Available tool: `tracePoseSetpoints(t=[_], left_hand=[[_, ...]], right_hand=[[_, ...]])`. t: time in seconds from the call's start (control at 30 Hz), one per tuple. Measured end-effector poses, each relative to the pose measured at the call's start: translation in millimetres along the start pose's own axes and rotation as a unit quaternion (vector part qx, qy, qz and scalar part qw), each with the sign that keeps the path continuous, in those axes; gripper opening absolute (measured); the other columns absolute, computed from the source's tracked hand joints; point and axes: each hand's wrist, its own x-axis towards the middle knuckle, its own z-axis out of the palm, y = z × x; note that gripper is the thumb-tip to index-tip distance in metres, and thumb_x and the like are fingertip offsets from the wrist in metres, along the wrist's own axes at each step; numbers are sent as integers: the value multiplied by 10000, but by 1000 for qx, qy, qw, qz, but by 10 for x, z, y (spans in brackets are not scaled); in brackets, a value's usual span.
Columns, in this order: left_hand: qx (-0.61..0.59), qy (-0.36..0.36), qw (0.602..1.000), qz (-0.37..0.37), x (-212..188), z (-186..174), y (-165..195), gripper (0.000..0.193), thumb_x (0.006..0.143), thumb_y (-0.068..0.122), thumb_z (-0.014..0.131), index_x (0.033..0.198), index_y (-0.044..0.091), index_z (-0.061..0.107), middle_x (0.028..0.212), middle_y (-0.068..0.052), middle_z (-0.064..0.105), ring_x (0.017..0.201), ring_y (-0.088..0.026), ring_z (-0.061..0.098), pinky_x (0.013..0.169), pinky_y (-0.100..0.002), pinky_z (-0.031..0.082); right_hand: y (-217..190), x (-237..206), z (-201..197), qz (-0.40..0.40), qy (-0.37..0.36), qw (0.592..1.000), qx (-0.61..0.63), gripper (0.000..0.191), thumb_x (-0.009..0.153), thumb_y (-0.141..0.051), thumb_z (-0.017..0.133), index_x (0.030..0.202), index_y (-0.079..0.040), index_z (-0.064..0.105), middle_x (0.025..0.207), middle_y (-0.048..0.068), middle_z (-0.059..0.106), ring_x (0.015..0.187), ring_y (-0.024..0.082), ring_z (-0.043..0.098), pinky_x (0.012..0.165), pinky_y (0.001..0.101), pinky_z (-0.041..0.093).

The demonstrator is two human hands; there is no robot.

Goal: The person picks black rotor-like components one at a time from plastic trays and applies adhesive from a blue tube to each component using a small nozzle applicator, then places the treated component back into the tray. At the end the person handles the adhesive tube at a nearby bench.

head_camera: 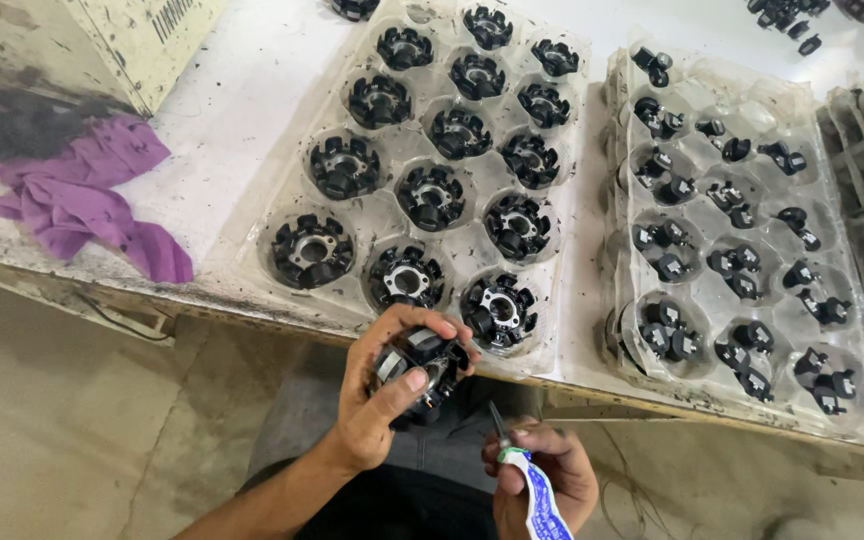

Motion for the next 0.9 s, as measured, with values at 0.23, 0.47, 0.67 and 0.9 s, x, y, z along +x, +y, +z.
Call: tracePoseSetpoints(t=[0.23,0.47,0.67,0.9], left_hand=[[14,1,1000,11,-88,49,35,426,986,251,648,1277,-42,543,1277,-199,629,1171,-243,646,1077,-406,541],[10,1,1000,-5,-104,65,35,429,969,244,652,1269,-46,555,1266,-199,633,1164,-252,653,1054,-409,551],[17,-18,1000,-15,-101,80,51,422,966,216,639,1275,-57,554,1268,-199,634,1172,-248,657,1082,-403,544],[40,-60,997,2,-99,90,68,403,969,138,622,1315,-56,555,1275,-188,614,1181,-217,636,1124,-359,499]], right_hand=[[-77,-13,84,-59,-72,995,24,387,864,-232,904,1016,34,667,842,142,683,777,233,652,655,317,536],[-229,-66,184,-66,-78,994,-29,375,895,-267,884,979,4,639,833,129,679,769,220,639,705,330,528],[-385,-58,270,-113,-119,982,-98,320,954,-275,818,989,-26,620,819,114,687,750,218,661,733,343,539],[-431,-96,359,-108,-120,983,-88,325,950,-279,826,996,-36,615,806,110,672,727,215,650,716,345,543]])
